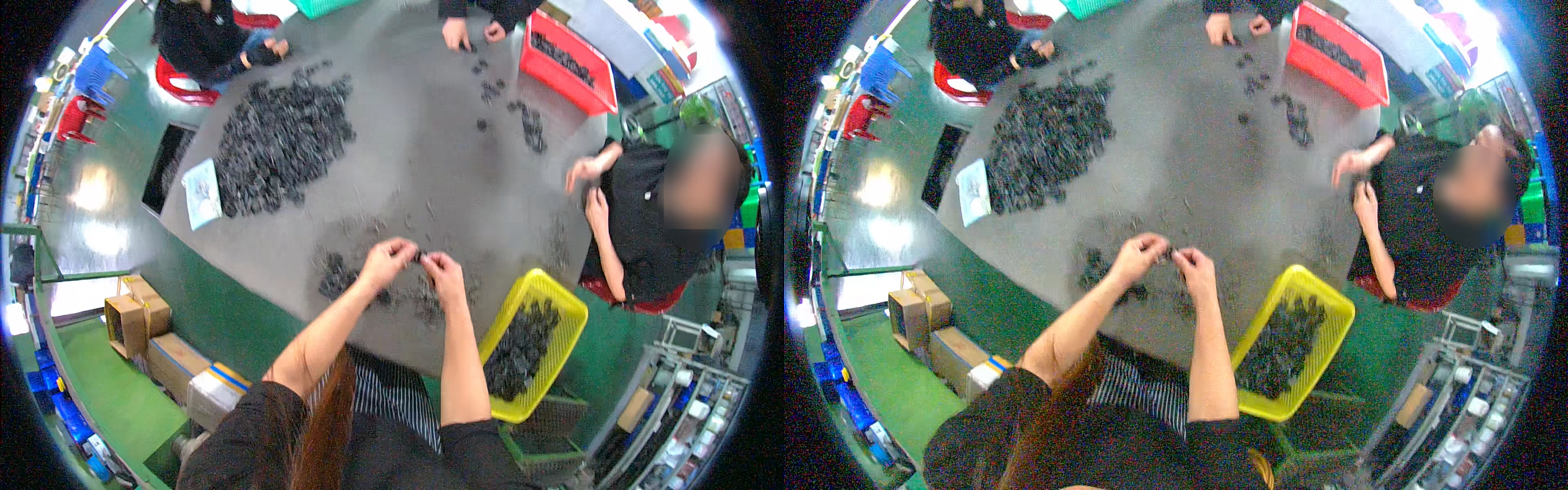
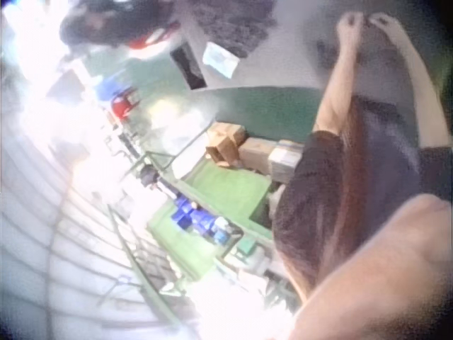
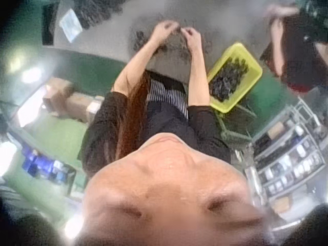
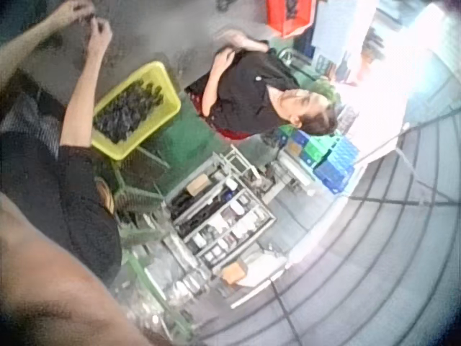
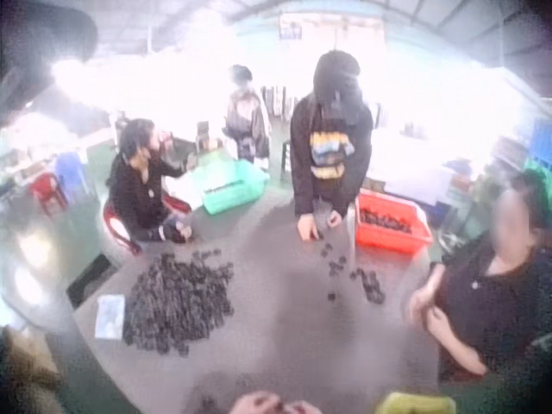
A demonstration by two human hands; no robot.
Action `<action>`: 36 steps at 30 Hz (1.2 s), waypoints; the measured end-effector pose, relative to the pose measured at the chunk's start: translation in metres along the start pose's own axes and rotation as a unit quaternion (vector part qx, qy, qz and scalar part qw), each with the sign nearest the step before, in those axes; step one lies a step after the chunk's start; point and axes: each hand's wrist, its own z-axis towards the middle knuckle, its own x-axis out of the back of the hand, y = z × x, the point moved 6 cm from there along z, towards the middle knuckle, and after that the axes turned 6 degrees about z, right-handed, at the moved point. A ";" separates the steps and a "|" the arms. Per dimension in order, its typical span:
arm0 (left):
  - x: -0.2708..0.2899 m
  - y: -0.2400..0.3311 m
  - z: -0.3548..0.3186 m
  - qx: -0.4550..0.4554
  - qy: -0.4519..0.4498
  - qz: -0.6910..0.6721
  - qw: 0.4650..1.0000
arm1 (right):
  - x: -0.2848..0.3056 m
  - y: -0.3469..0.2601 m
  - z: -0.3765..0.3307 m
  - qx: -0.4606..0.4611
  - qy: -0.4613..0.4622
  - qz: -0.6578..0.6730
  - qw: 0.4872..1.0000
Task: The person picks up black plastic buckles from a large pile on a table and places them into a yellow plastic basket.
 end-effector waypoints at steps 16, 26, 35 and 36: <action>0.050 -0.028 -0.066 0.009 0.069 0.426 0.902 | -0.056 0.035 -0.045 0.040 -0.049 -0.438 0.897; 0.056 -0.039 -0.057 0.040 0.001 0.333 0.942 | -0.035 0.049 -0.039 -0.073 -0.080 -0.092 0.990; 0.131 -0.035 -0.065 0.119 -0.119 -0.243 0.956 | -0.075 0.051 -0.058 -0.219 -0.287 0.030 0.932; 0.141 -0.032 -0.069 0.068 -0.167 -0.325 0.928 | -0.095 0.062 -0.064 -0.225 -0.329 -0.019 0.917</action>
